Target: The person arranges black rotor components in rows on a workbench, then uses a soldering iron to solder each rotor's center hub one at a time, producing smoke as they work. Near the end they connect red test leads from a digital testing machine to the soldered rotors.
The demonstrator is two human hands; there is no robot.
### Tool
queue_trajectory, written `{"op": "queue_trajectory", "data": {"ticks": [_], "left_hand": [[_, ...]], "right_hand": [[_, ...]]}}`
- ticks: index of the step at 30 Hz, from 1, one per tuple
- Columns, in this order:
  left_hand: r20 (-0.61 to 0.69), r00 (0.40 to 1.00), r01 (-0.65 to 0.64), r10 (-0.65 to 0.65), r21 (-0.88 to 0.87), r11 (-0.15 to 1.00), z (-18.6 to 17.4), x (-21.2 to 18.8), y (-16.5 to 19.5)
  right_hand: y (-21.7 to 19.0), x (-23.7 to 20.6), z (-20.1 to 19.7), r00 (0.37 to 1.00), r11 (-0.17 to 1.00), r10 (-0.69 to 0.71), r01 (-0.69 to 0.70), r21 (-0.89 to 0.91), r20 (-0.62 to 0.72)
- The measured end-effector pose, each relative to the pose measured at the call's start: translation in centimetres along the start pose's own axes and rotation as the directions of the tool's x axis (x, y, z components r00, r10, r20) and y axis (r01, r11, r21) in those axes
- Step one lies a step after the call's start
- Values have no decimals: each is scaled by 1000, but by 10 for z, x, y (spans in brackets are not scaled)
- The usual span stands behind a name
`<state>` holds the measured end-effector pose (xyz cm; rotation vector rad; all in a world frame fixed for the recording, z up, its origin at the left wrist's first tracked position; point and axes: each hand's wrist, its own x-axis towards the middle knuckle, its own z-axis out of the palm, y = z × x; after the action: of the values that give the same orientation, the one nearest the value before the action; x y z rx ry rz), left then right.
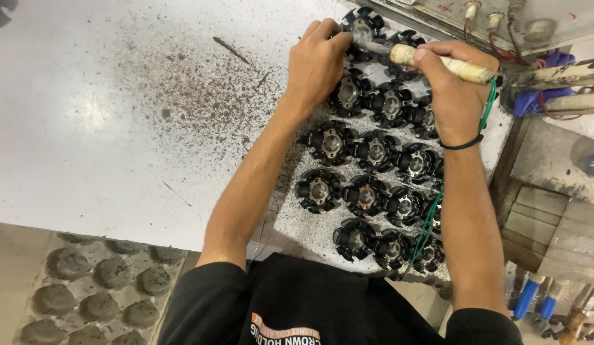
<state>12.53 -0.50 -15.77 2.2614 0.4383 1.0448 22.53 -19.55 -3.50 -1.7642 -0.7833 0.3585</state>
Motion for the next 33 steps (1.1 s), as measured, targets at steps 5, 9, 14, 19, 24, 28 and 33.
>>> {"op": "queue_trajectory", "data": {"ticks": [5, 9, 14, 19, 24, 28, 33], "left_hand": [[17, 1000, 20, -19, -46, 999, 0, 0, 6], [-22, 998, 60, -64, -155, 986, -11, 6, 13], [143, 971, 220, -194, -195, 956, -45, -8, 18], [198, 980, 15, 14, -141, 990, -69, -47, 26], [154, 988, 35, -23, -73, 997, -79, -63, 35], [122, 992, 5, 2, -54, 999, -84, -67, 37], [171, 983, -61, 63, -18, 998, -78, -71, 28]], "right_hand": [[-2, 6, 0, 1000, 999, -12, 13, -31, 15], [-2, 1, -6, 1000, 994, 15, -14, 105, -13], [0, -39, -12, 973, 959, 95, -33, 282, -209], [13, -105, 3, 974, 995, 79, -65, 72, -213], [13, -128, 2, 988, 999, 19, -25, -35, -154], [8, -128, 8, 990, 997, -33, 23, -76, -134], [-1, -124, 14, 989, 996, 53, -62, -63, -135]]}}
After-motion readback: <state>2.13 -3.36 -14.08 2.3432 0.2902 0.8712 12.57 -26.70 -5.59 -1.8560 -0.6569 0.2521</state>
